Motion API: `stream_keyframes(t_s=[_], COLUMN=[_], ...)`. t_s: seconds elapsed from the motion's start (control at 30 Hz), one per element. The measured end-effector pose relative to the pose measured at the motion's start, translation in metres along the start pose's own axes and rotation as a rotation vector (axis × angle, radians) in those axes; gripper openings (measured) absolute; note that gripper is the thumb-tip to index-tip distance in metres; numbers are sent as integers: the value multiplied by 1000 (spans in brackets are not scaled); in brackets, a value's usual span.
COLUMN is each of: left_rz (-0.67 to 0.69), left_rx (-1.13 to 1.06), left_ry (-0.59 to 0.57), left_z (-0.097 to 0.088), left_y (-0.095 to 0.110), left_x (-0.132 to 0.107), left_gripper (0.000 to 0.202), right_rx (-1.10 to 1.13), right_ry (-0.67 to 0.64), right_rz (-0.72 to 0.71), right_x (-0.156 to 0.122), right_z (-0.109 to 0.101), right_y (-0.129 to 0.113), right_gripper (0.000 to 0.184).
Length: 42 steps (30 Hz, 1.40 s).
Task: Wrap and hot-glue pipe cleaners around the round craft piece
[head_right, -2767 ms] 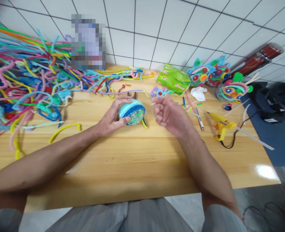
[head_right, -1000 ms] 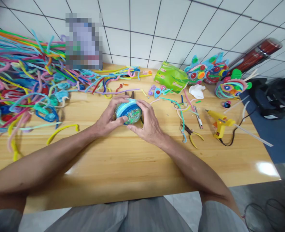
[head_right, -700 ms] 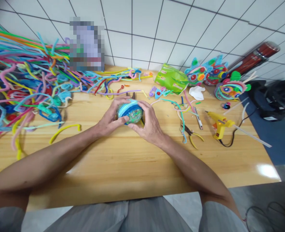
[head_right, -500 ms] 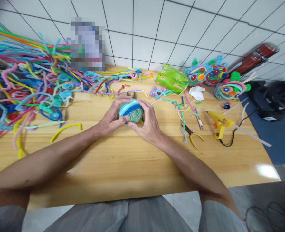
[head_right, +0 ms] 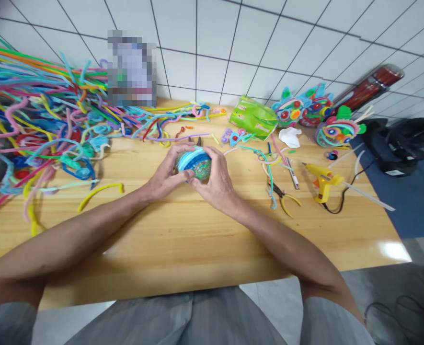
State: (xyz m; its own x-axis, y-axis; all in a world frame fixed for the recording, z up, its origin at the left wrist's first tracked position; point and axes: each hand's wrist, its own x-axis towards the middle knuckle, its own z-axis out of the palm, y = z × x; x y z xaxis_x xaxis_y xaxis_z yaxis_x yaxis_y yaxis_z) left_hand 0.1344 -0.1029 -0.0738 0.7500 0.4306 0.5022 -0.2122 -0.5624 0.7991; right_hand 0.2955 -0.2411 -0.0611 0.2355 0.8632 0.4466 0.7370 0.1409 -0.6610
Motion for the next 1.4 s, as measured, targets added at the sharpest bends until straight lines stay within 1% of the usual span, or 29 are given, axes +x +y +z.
stream_keyframes(t_s=[0.17,0.3,0.5,0.73,0.93,1.1,1.27,1.4], left_rz=[-23,-17,-63,-19,-11,-6,-21,-34], left_rx=[-18,-40,-23,1,-23,5,26,60], left_ry=[6,-7,16,19,-10,16,46,72], left_z=[1,0,1,1,0,3,6,9], left_y=[-3,-2,4,1,-2,-2,2,5], left_x=[-1,-1,0,0,-3,-6,-7,-6], left_gripper=[60,61,54,51,60,59,56,52], right_rx=[-7,28,51,66,78,53,17,1], right_ry=[30,31,36,43,57,70,91,100], right_rz=[24,37,64,34,47,29,8,-7], right_x=[-1,-3,-2,-2,-1,0,0,-1], right_z=[4,4,4,4,5,5,7,9], right_y=[-5,-7,-8,-7,-7,-11,-10,-8], right_gripper=[73,73,76,75,73,74,68,68])
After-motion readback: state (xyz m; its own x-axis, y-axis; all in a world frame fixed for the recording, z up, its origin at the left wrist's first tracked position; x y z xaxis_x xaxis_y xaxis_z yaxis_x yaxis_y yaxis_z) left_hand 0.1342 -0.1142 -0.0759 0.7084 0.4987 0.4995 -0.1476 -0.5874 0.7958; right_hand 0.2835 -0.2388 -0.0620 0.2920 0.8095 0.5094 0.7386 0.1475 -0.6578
